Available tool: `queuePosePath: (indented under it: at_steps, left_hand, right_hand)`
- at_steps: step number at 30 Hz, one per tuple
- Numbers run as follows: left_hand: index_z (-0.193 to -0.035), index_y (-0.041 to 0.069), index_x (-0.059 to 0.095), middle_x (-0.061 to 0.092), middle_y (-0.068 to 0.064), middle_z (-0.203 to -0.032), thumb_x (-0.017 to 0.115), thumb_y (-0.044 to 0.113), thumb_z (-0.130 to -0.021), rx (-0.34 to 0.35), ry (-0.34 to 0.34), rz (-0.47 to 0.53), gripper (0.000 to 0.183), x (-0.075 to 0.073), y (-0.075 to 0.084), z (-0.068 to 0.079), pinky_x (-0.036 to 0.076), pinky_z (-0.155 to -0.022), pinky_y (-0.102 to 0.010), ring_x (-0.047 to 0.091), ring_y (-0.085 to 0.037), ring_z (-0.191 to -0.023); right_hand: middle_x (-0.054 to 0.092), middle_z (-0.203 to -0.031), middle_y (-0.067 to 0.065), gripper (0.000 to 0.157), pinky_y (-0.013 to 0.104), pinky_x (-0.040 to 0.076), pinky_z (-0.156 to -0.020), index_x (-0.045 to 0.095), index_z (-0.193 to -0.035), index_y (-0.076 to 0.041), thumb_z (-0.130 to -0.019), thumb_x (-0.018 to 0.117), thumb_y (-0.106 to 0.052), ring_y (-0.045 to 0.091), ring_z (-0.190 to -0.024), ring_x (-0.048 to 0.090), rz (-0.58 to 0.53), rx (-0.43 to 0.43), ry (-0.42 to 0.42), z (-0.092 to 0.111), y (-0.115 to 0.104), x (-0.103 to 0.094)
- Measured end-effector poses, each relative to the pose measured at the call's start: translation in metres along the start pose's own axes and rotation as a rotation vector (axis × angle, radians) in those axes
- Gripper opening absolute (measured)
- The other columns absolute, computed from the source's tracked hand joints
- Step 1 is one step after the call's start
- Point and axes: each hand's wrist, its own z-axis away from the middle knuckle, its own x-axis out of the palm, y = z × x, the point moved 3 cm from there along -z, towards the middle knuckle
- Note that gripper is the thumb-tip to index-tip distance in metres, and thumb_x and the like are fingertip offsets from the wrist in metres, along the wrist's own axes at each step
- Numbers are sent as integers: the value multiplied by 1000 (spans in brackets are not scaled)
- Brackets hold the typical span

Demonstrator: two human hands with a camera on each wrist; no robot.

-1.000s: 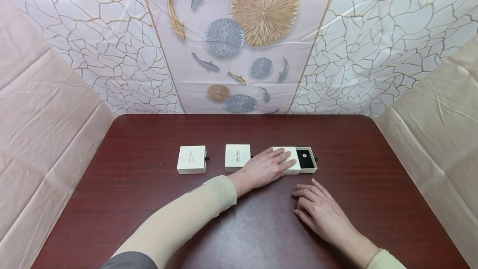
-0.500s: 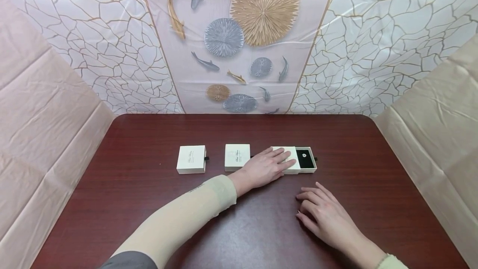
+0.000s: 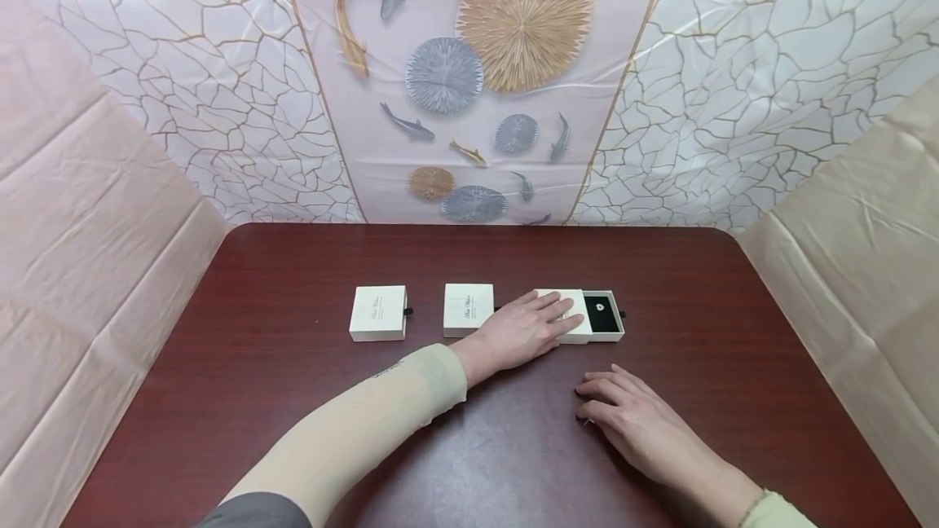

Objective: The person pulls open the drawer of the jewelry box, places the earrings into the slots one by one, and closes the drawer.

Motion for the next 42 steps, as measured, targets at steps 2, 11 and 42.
queuePosePath:
  at_steps: [2, 11, 42]
  left_hand:
    - [-167, 32, 39, 42, 1, -169, 48, 43, -114, 0, 2, 1, 54, 0, 0, 0, 36, -125, -38, 39, -19, -157]
    - [-167, 32, 39, 42, 1, -169, 47, 42, -115, -2, 0, 10, 54, 0, 0, 0, 36, -126, -38, 38, -19, -157]
    - [-168, 32, 38, 40, 2, -171, 46, 43, -115, -7, -13, -11, 55, 0, 1, -1, 37, -125, -38, 38, -18, -157]
  right_hand:
    - [73, -118, 8, 47, 27, 15, -131, 76, -99, -19, -118, 36, -36, 33, -114, 65, 4, 9, -7, 1, 0, -1]
    - [74, -119, 8, 46, 29, 17, -131, 75, -95, -18, -117, 41, -40, 33, -114, 65, -7, 35, -4, 3, 1, -2]
    - [74, -118, 9, 50, 34, 18, -132, 78, -97, -10, -116, 42, -40, 34, -114, 66, -32, 45, -2, -6, -9, 5]
